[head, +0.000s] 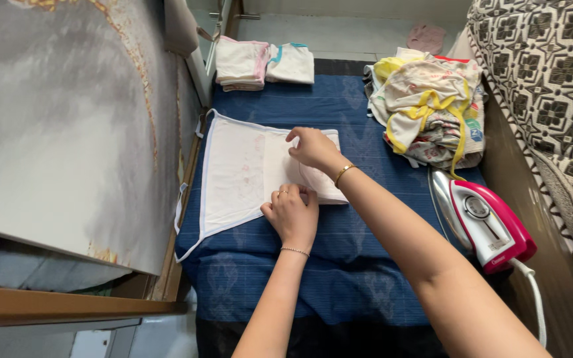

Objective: The person irons a white cloth with red patterns on a blue ironing mat, then folds it and places it on a stack. Next, the person irons a yellow-trimmed white cloth, smoothing both sides and folding it before setting it aside.

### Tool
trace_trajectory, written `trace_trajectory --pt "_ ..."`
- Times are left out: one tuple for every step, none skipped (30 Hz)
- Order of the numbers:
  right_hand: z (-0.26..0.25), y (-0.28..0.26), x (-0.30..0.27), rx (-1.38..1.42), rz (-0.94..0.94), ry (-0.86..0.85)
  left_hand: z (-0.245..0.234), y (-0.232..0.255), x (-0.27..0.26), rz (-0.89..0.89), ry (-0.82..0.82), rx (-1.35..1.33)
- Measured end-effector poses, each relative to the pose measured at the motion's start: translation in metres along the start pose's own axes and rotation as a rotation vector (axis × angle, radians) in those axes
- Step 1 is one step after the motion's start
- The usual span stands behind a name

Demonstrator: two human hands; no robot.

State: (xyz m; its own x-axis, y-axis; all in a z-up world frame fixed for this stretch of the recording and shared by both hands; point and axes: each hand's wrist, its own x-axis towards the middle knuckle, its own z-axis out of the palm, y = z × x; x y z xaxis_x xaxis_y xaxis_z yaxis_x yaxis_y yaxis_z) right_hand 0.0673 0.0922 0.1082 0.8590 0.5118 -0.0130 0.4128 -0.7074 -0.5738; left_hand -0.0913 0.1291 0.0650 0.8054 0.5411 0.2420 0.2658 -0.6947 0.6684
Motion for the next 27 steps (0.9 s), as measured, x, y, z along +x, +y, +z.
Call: trace_trajectory --pt "0.007 0.001 -0.001 -0.117 -0.022 0.017 0.001 -0.003 0.000 0.027 0.051 0.037" --pt "0.012 0.004 -0.002 -0.090 -0.027 0.044 0.002 -0.006 0.000 0.054 0.102 0.074" --pt "0.014 0.009 -0.004 -0.066 -0.031 0.072 0.002 -0.008 0.000 0.047 0.090 0.071" --pt "0.016 0.015 -0.005 -0.042 -0.036 0.100 0.002 -0.010 -0.001 0.039 0.079 0.068" --pt "0.017 0.022 -0.008 -0.050 -0.055 0.169 0.002 -0.011 -0.001 0.031 0.066 0.065" --pt "0.018 0.030 -0.012 -0.059 -0.074 0.239 0.001 -0.012 -0.002 0.023 0.061 0.060" --pt "0.020 0.038 -0.017 -0.067 -0.093 0.309 0.000 -0.013 -0.003 0.015 0.056 0.055" --pt "0.024 0.045 -0.023 -0.155 -0.148 0.342 -0.001 -0.014 -0.003 0.007 0.050 0.050" --pt "0.027 0.051 -0.028 -0.242 -0.203 0.376 -0.003 -0.016 -0.003 0.013 0.052 0.048" --pt "0.031 0.056 -0.033 -0.329 -0.259 0.409 -0.006 -0.019 -0.003 0.018 0.054 0.046" --pt "0.035 0.059 -0.036 -0.358 -0.253 0.335 -0.010 -0.024 -0.002 0.022 0.057 0.047" --pt "0.038 0.062 -0.039 -0.386 -0.247 0.260 -0.015 -0.030 0.000 0.010 0.073 0.066" --pt "0.041 0.063 -0.040 -0.412 -0.241 0.183 -0.023 -0.040 0.002 -0.003 0.088 0.088" --pt "0.042 0.064 -0.039 -0.421 -0.234 0.165 -0.030 -0.051 0.004 -0.015 0.104 0.110" --pt "0.043 0.063 -0.036 -0.430 -0.229 0.148 -0.039 -0.064 0.008 -0.053 0.137 0.142" --pt "0.043 0.060 -0.033 -0.439 -0.223 0.131 -0.049 -0.078 0.012 -0.090 0.170 0.174" --pt "0.044 0.056 -0.029 -0.398 -0.176 0.139 -0.057 -0.091 0.016 -0.128 0.206 0.204" --pt "0.045 0.051 -0.025 -0.357 -0.129 0.146 -0.065 -0.102 0.017 -0.121 0.256 0.228" --pt "0.047 0.044 -0.022 -0.317 -0.086 0.152 -0.072 -0.113 0.016 -0.117 0.308 0.253" --pt "0.051 0.035 -0.019 -0.289 -0.124 0.187 -0.076 -0.121 0.016 -0.112 0.360 0.277" --pt "0.055 0.023 -0.016 -0.260 -0.166 0.219 -0.079 -0.126 0.016 -0.127 0.327 0.292" --pt "0.060 0.011 -0.013 -0.229 -0.208 0.251 -0.081 -0.130 0.016 -0.142 0.294 0.306" --pt "0.066 -0.003 -0.009 -0.186 -0.240 0.228 -0.085 -0.134 0.016 -0.158 0.261 0.321" --pt "0.071 -0.018 -0.006 -0.142 -0.273 0.204 -0.089 -0.136 0.018 -0.188 0.173 0.325" --pt "0.076 -0.031 -0.004 -0.101 -0.301 0.181 -0.091 -0.137 0.019 -0.215 0.081 0.325" --pt "0.083 -0.046 0.000 -0.056 -0.280 0.133 -0.094 -0.136 0.019 -0.243 -0.010 0.325" --pt "0.088 -0.060 0.006 -0.015 -0.255 0.088 -0.096 -0.132 0.018 -0.187 0.034 0.270"
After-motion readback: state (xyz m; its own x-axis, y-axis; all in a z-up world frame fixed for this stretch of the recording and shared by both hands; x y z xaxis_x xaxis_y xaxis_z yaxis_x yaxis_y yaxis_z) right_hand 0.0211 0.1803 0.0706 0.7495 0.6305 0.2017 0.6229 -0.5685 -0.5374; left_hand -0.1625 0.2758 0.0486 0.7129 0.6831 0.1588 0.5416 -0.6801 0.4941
